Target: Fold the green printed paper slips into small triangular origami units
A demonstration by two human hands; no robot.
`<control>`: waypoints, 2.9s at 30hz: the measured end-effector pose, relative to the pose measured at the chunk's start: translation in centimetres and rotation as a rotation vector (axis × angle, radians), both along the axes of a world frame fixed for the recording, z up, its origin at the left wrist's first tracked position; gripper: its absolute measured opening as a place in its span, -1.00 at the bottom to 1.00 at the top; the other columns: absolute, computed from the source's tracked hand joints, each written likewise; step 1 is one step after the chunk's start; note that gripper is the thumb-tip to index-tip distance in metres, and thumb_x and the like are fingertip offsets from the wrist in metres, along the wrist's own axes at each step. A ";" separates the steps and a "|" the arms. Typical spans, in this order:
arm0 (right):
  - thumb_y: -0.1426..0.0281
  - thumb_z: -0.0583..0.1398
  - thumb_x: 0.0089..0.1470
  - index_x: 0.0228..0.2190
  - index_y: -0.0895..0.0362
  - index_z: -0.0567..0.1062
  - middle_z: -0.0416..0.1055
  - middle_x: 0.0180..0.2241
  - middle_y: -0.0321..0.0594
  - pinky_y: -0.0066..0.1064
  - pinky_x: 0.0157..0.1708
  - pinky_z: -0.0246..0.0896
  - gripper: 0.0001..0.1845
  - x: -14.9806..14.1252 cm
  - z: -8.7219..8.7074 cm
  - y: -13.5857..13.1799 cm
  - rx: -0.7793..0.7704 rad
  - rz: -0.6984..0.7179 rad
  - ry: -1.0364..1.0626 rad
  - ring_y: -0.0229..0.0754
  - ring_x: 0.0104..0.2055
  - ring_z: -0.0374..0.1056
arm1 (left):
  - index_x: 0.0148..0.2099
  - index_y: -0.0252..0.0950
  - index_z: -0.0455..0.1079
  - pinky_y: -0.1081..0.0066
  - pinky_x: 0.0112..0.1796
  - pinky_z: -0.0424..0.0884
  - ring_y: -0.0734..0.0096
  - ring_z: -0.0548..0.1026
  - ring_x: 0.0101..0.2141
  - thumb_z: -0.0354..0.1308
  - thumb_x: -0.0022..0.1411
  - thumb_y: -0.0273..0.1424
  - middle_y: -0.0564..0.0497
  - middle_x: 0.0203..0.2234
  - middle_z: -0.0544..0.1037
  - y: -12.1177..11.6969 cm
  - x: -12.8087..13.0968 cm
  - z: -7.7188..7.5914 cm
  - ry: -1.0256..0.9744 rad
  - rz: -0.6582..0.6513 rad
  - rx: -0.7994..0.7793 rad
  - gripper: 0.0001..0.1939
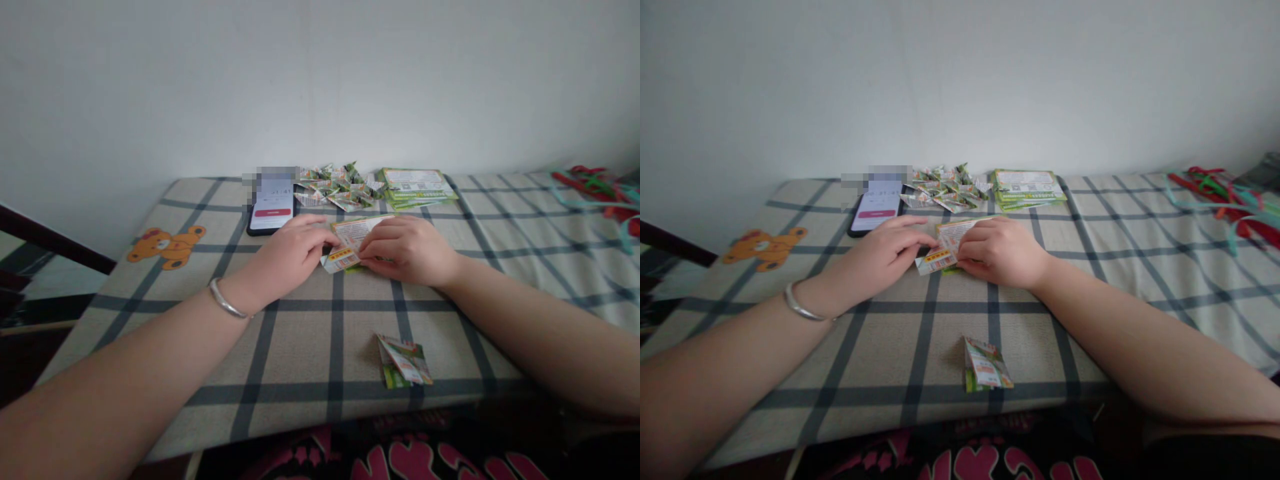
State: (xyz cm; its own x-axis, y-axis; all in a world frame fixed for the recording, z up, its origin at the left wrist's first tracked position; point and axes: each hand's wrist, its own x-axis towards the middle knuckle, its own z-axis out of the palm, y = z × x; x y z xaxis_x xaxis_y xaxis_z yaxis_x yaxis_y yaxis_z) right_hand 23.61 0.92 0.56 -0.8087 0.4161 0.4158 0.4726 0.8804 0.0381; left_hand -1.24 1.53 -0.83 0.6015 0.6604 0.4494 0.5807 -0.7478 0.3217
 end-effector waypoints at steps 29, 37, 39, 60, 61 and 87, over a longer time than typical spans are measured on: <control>0.35 0.12 0.21 -0.38 0.16 0.53 0.47 -0.40 -0.18 -0.35 -0.29 0.12 -0.78 -1.0 -0.1 -0.7 -0.094 -0.150 -0.037 -0.18 -0.34 0.34 | -0.30 -0.33 0.46 0.21 -0.09 0.39 0.22 0.43 -0.17 0.14 0.27 -0.38 -0.08 -0.31 0.52 -1.2 0.9 0.8 0.260 -0.038 0.148 -0.86; 0.38 0.14 0.17 -0.38 0.16 0.51 0.46 -0.42 -0.18 -0.37 -0.33 0.07 -0.83 -1.5 -0.6 -0.4 -0.147 -0.262 0.028 -0.17 -0.35 0.31 | -0.38 -0.33 0.43 0.24 -0.21 0.38 0.24 0.43 -0.27 0.14 0.28 -0.36 -0.05 -0.39 0.52 -1.2 1.4 0.5 0.250 0.059 0.176 -0.80; 0.38 0.13 0.16 -0.40 0.16 0.50 0.45 -0.43 -0.18 -0.37 -0.34 0.06 -0.83 -1.6 -0.6 -0.4 -0.153 -0.293 0.035 -0.17 -0.36 0.29 | -0.40 -0.33 0.42 0.25 -0.23 0.38 0.24 0.43 -0.28 0.16 0.27 -0.36 -0.05 -0.41 0.51 -1.1 1.5 0.5 0.253 0.079 0.180 -0.79; 0.48 0.17 0.04 -0.46 0.16 0.45 0.37 -0.50 -0.28 -0.45 -0.40 0.04 -0.93 -2.3 -0.8 0.4 -0.342 -0.300 0.149 -0.28 -0.45 0.21 | -0.37 -0.29 0.38 0.31 -0.31 0.38 0.28 0.47 -0.32 0.25 0.19 -0.33 0.01 -0.45 0.53 -0.9 1.6 0.3 0.222 0.173 0.179 -0.83; 0.48 0.17 0.04 -0.46 0.16 0.45 0.38 -0.49 -0.27 -0.45 -0.39 0.04 -0.93 -2.3 -0.9 0.4 -0.339 -0.302 0.146 -0.27 -0.45 0.22 | -0.37 -0.29 0.38 0.31 -0.31 0.38 0.28 0.47 -0.32 0.25 0.19 -0.33 0.01 -0.45 0.53 -0.8 1.6 0.2 0.223 0.179 0.172 -0.83; 0.46 0.21 0.05 -0.43 0.17 0.48 0.38 -0.47 -0.28 -0.46 -0.38 0.06 -0.95 -2.3 -1.1 0.6 -0.356 -0.319 0.151 -0.28 -0.41 0.24 | -0.23 -0.35 0.39 0.23 -0.11 0.40 0.24 0.43 -0.19 0.14 0.21 -0.53 -0.06 -0.27 0.46 -0.6 1.4 0.1 0.201 0.084 0.067 -0.94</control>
State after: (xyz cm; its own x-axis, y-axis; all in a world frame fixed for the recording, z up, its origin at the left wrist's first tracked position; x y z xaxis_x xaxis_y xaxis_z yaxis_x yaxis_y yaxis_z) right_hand 21.31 1.51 -0.53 -0.5600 0.7701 0.3056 0.6976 0.6373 -0.3275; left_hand 0.17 0.93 -0.78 0.6274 0.6848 0.3706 0.6892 -0.7099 0.1450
